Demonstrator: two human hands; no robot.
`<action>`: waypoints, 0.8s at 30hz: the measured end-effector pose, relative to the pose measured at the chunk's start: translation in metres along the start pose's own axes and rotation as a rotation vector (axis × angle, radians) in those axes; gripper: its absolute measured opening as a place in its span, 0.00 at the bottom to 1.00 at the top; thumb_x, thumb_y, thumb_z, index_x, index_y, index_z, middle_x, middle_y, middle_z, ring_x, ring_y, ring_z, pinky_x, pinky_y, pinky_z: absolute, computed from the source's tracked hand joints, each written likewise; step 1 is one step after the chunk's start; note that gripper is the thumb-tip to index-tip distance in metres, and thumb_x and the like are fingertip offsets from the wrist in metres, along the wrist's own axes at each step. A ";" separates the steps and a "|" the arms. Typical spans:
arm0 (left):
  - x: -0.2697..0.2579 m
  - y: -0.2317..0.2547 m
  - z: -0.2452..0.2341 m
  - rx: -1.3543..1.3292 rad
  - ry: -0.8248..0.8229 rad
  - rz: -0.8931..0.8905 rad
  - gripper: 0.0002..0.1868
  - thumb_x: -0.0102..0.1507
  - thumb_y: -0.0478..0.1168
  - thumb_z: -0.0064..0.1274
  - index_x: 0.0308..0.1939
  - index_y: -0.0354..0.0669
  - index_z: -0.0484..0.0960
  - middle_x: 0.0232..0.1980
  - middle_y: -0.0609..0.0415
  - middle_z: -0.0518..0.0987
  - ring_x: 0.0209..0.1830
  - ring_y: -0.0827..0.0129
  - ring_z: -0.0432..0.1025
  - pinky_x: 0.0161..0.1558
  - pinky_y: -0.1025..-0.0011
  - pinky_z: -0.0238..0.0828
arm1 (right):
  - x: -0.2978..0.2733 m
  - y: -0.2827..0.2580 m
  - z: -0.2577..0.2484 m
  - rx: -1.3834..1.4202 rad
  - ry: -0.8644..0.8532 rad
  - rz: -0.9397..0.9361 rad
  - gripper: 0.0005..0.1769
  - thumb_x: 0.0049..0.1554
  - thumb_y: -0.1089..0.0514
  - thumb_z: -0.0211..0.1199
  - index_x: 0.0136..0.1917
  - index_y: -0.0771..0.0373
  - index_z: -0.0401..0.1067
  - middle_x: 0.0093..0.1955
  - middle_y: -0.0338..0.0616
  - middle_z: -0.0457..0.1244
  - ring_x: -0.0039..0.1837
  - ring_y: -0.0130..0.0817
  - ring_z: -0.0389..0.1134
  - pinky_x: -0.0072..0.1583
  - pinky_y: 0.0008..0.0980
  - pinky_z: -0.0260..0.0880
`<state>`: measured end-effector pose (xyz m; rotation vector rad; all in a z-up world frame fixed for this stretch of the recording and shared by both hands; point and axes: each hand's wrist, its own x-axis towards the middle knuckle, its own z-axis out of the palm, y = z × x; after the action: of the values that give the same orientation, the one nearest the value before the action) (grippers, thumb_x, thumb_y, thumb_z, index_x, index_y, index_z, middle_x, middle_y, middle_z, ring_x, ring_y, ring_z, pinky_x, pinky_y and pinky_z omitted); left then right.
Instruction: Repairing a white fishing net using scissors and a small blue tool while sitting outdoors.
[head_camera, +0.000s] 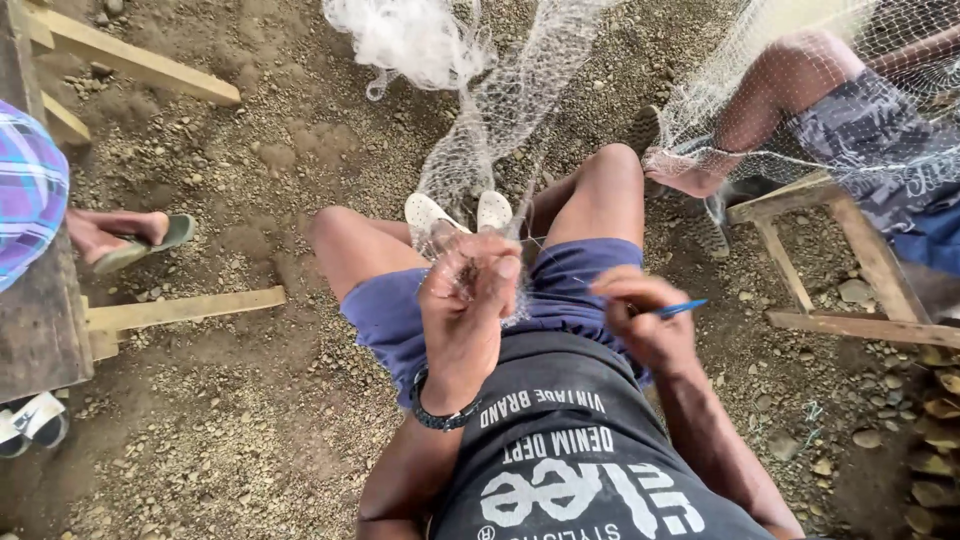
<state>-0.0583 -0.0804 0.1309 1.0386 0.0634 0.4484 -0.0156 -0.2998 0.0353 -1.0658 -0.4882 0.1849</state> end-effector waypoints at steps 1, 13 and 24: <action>0.000 0.006 -0.001 0.003 -0.002 0.003 0.10 0.67 0.36 0.56 0.49 0.32 0.81 0.21 0.57 0.69 0.20 0.79 0.58 0.25 0.79 0.59 | -0.003 -0.006 -0.019 0.003 -0.001 -0.004 0.31 0.57 0.41 0.67 0.54 0.75 0.76 0.53 0.69 0.65 0.30 0.24 0.54 0.31 0.23 0.53; 0.007 0.024 -0.003 0.284 -0.168 -0.153 0.08 0.64 0.31 0.57 0.38 0.45 0.73 0.38 0.59 0.73 0.40 0.78 0.67 0.46 0.82 0.73 | 0.013 -0.088 -0.075 -0.212 0.256 -0.136 0.41 0.60 0.18 0.48 0.50 0.56 0.77 0.42 0.39 0.67 0.29 0.21 0.58 0.31 0.19 0.61; -0.001 0.016 0.006 0.316 -0.148 -0.148 0.05 0.59 0.36 0.64 0.36 0.43 0.83 0.35 0.52 0.80 0.29 0.76 0.67 0.27 0.80 0.69 | 0.071 -0.036 -0.016 -0.879 -0.077 -0.715 0.12 0.58 0.56 0.69 0.44 0.69 0.80 0.40 0.57 0.63 0.35 0.39 0.58 0.38 0.38 0.64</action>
<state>-0.0629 -0.0789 0.1477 1.3644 0.0802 0.2292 0.0512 -0.3035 0.0815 -1.6543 -1.0361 -0.6845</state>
